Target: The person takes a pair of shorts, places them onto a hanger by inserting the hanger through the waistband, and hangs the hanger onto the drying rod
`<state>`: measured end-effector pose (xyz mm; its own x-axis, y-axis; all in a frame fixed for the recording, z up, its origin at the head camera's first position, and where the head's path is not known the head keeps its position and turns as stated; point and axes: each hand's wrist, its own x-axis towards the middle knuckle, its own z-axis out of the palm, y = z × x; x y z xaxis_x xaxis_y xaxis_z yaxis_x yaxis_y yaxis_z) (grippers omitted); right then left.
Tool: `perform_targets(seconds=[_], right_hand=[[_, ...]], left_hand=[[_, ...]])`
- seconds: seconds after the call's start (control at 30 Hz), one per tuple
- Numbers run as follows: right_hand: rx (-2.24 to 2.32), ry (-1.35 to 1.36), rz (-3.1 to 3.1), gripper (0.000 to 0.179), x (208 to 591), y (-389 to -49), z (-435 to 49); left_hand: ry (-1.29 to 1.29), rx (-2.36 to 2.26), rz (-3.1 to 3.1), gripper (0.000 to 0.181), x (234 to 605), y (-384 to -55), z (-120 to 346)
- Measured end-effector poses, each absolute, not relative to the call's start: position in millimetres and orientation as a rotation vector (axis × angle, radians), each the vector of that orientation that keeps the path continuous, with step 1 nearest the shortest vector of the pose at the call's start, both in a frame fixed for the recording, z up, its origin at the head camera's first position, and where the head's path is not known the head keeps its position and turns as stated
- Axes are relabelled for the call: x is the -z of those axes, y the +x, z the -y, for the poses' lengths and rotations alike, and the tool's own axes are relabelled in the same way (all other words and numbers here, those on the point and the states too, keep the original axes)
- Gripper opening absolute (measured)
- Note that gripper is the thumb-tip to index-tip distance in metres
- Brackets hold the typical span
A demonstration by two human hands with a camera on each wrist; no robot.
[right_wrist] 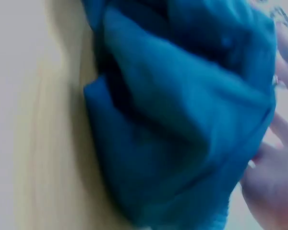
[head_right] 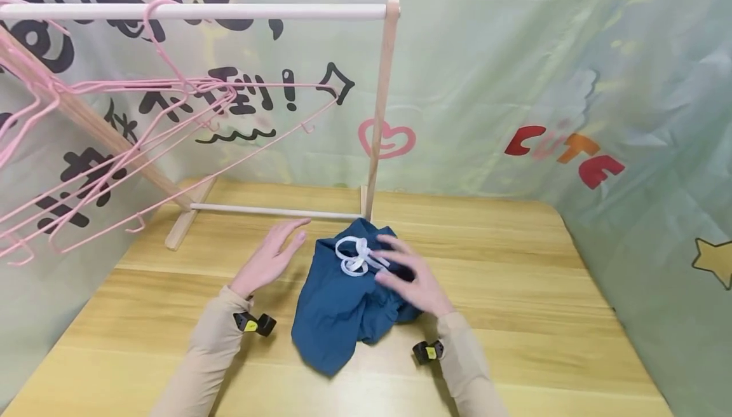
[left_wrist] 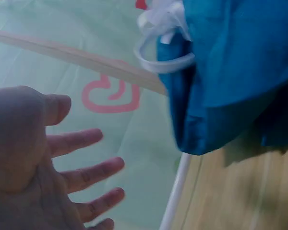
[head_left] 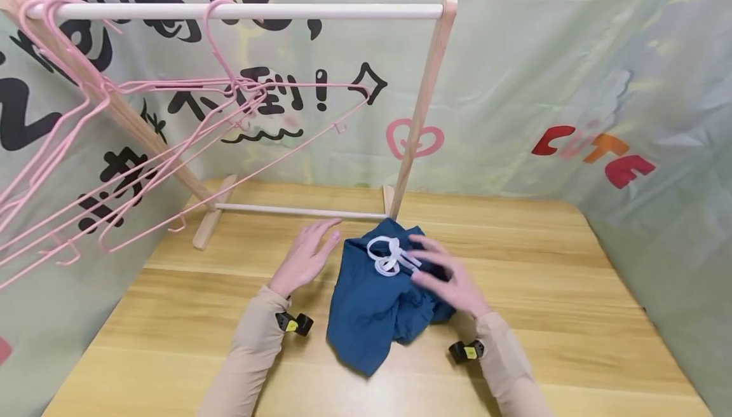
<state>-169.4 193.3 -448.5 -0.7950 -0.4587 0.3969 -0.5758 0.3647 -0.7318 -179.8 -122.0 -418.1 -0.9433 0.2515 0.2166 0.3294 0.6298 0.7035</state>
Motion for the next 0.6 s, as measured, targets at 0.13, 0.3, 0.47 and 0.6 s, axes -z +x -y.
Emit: perform_targets(seconds=[0.13,0.3,0.47,0.6], right_hand=[[-1.476,0.603,2.476,0.048,454.7,-176.5,-208.0],[-1.261,0.478,2.818,0.062,459.5,-177.9,-216.3],[-1.104,0.564,2.86,0.041,461.7,-177.1,-215.7],[-1.035,0.629,2.668,0.023,457.7,-178.7,-213.4]], left_hand=[[-0.475,1.19,2.869,0.052,423.3,-186.1,109.4],[-0.516,1.25,2.916,0.05,429.9,-192.2,95.5],[-0.694,1.324,2.902,0.061,433.5,-193.6,90.2],[-0.723,1.348,2.93,0.062,434.2,-194.9,88.1]])
